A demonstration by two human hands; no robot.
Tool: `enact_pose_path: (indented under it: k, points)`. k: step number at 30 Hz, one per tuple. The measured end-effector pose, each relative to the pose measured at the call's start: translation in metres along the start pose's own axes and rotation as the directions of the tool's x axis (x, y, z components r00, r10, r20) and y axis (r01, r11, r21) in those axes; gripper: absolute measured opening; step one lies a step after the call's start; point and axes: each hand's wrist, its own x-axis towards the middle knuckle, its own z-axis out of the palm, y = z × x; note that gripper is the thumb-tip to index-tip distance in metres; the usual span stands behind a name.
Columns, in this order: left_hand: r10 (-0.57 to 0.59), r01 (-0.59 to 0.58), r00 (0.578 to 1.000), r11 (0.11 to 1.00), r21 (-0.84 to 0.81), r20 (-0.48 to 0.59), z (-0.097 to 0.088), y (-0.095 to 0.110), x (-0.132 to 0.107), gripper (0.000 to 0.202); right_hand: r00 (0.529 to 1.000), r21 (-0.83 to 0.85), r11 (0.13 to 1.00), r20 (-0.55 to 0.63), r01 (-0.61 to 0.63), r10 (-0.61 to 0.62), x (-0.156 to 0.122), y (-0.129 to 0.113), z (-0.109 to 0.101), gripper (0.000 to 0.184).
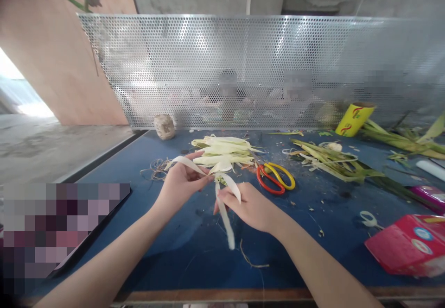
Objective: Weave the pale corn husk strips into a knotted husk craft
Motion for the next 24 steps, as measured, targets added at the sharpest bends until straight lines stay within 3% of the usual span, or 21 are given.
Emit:
enact_pose_path:
  k: [4,7,10,13,15,18,22,24]
  points:
    - [-0.041,0.042,0.998,0.999,-0.028,0.046,0.003,0.001,-0.001,0.063,0.991,-0.026,0.998,-0.120,0.061,-0.064,0.001,0.005,0.001,0.025]
    - [-0.033,0.033,0.998,0.999,-0.007,0.056,0.004,0.004,-0.002,0.061,0.989,-0.104,0.991,-0.110,0.085,-0.096,0.001,0.008,0.001,0.018]
    - [-0.007,0.006,1.000,0.999,0.038,0.026,0.003,0.006,-0.002,0.057,0.988,-0.240,0.959,0.028,0.152,-0.150,0.002,0.009,0.001,0.014]
    - [0.019,-0.019,1.000,0.997,0.072,0.001,0.001,0.006,0.000,0.053,0.964,-0.269,0.939,0.215,0.215,-0.159,0.000,0.006,0.000,0.010]
    - [0.033,-0.032,0.999,0.997,0.076,-0.007,0.000,0.005,0.001,0.052,0.961,-0.303,0.938,0.263,0.171,-0.090,-0.005,0.002,-0.003,0.007]
    - [0.049,-0.048,0.999,0.997,0.060,-0.013,-0.001,0.003,0.002,0.051,0.975,-0.425,0.905,0.207,0.020,0.075,-0.019,-0.007,-0.006,0.017]
    - [0.056,-0.054,0.998,0.996,0.064,-0.017,-0.001,0.001,0.002,0.050,0.932,-0.582,0.804,0.209,-0.125,0.296,-0.041,-0.012,-0.004,0.023]
    - [0.054,-0.052,0.998,0.996,0.075,-0.024,-0.001,0.001,0.001,0.051,0.927,-0.597,0.794,0.222,-0.114,0.301,-0.048,-0.008,-0.001,0.024]
